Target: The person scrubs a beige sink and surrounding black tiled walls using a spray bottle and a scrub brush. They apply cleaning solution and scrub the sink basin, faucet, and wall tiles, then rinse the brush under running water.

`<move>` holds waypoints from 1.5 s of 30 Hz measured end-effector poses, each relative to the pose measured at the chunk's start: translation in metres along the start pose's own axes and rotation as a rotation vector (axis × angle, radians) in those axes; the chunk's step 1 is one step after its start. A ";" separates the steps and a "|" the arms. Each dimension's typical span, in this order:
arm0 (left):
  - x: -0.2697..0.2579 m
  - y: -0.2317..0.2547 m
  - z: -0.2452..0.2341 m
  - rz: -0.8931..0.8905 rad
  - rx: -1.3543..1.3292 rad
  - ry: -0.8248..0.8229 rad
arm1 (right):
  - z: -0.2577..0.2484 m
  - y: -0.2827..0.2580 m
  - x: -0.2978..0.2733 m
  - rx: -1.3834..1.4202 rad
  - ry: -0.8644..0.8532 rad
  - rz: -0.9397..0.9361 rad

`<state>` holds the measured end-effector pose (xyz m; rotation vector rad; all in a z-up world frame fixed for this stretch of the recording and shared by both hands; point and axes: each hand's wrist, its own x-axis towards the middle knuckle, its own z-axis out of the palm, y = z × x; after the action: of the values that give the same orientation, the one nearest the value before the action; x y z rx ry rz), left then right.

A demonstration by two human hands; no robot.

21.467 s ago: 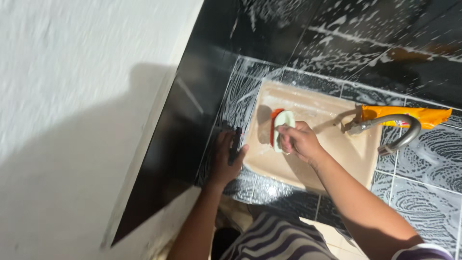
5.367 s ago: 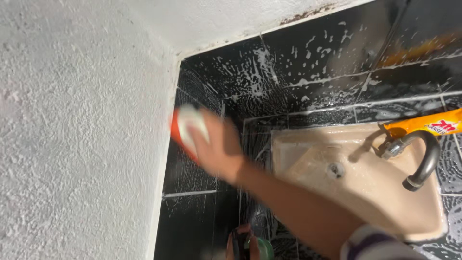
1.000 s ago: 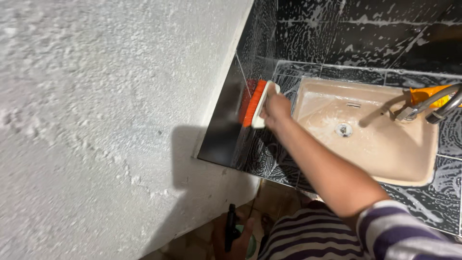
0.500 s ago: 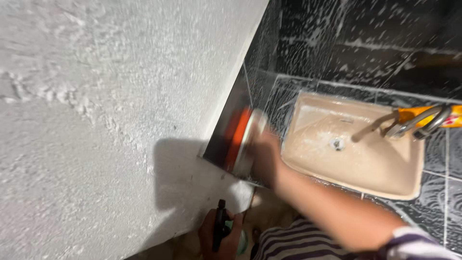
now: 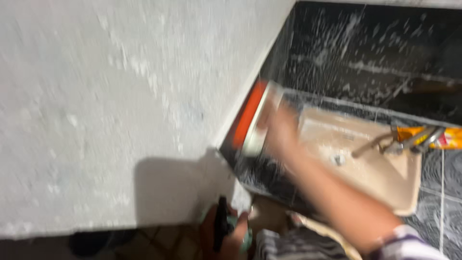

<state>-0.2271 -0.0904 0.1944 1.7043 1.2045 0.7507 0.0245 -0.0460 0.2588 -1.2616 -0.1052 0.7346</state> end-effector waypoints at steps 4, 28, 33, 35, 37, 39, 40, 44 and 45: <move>-0.007 0.029 -0.028 -0.179 -0.212 -0.227 | 0.009 -0.036 0.036 0.149 -0.024 -0.048; -0.010 0.009 0.003 0.132 -0.323 -0.122 | 0.010 -0.009 -0.010 -0.065 -0.081 -0.255; -0.005 0.011 -0.004 0.435 -0.117 -0.165 | 0.010 -0.050 0.055 0.345 0.037 0.116; 0.001 0.016 -0.002 0.169 -0.211 -0.204 | 0.006 -0.039 0.035 0.199 0.016 0.044; 0.007 0.016 -0.001 0.130 -0.126 -0.208 | 0.007 -0.010 -0.008 -0.093 0.000 0.037; 0.008 0.014 0.008 0.258 -0.203 -0.240 | 0.012 -0.002 -0.026 -0.126 -0.021 0.025; 0.012 0.012 0.009 0.326 -0.236 -0.253 | 0.015 -0.017 -0.007 0.062 -0.039 -0.020; 0.002 -0.018 0.006 0.103 -0.126 -0.244 | 0.001 -0.062 0.043 0.309 -0.060 0.210; 0.006 -0.022 0.013 0.143 -0.166 -0.204 | 0.000 -0.059 0.037 0.269 -0.056 0.173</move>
<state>-0.2223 -0.0859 0.1686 1.6959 0.8645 0.7216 0.0794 -0.0317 0.2998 -1.0013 0.0576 0.9020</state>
